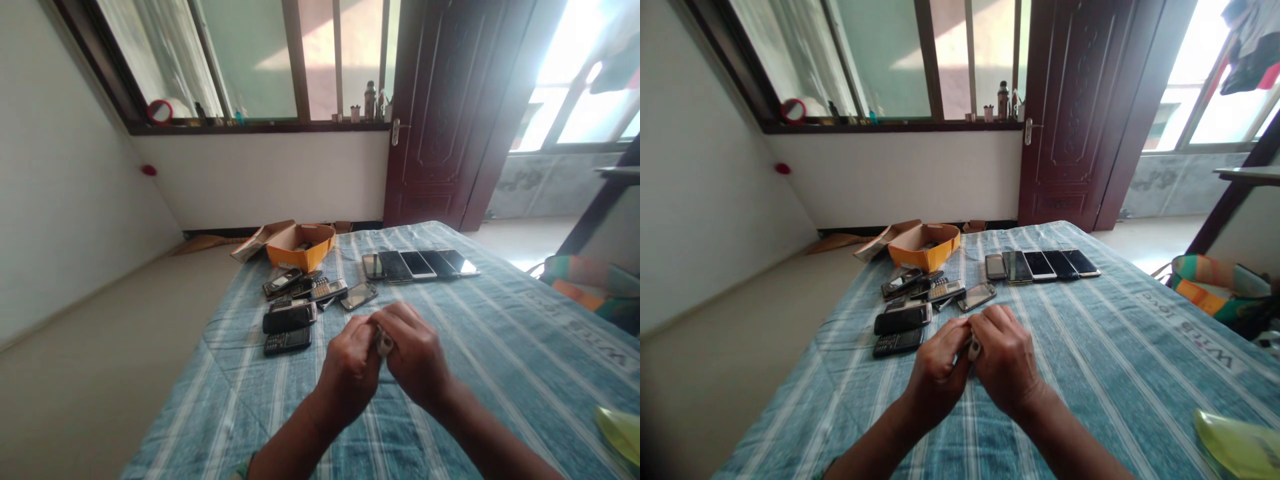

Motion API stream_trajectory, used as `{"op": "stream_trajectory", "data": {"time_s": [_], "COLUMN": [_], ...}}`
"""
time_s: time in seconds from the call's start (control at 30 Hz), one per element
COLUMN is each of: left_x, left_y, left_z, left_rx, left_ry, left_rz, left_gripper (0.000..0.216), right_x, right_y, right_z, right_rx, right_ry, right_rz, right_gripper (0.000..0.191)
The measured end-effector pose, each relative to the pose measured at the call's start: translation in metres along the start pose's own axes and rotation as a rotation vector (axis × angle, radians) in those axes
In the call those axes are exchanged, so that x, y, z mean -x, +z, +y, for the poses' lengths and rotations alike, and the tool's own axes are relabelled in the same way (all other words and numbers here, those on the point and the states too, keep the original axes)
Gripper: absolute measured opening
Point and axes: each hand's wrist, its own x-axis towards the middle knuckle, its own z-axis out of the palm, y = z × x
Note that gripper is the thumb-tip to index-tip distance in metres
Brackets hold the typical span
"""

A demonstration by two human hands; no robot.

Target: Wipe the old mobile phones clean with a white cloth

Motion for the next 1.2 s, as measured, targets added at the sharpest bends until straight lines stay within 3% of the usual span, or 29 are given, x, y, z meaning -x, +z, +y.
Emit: {"op": "stream_trajectory", "data": {"time_s": [0.23, 0.4, 0.5, 0.77, 0.9, 1.1, 1.2], "left_x": [-0.001, 0.001, 0.001, -0.004, -0.004, -0.001, -0.002], "left_y": [-0.001, -0.002, -0.002, -0.003, -0.004, -0.004, -0.003], "left_z": [0.000, -0.001, 0.000, 0.000, 0.000, -0.001, 0.000], "left_rx": [-0.031, -0.013, -0.010, -0.045, -0.041, -0.003, -0.007], "left_ry": [0.011, -0.009, -0.020, 0.013, -0.008, -0.034, -0.025], "left_rz": [0.017, 0.006, 0.000, 0.024, 0.015, -0.001, 0.006], "left_gripper": [0.017, 0.013, 0.012, 0.014, 0.012, 0.016, 0.017], "right_x": [-0.002, -0.001, 0.000, -0.001, -0.003, -0.002, 0.001], "right_y": [-0.003, -0.003, -0.002, -0.001, -0.002, -0.003, 0.000], "right_z": [0.008, -0.008, -0.009, 0.017, 0.017, -0.003, 0.001], "right_rx": [-0.181, 0.000, 0.063, -0.190, -0.277, -0.037, 0.012], "right_ry": [0.211, -0.043, -0.080, 0.221, 0.341, -0.053, -0.049], "right_rz": [0.016, 0.002, -0.016, -0.029, -0.012, 0.005, 0.006], "right_gripper": [0.024, 0.025, 0.025, 0.025, 0.025, 0.027, 0.026]}}
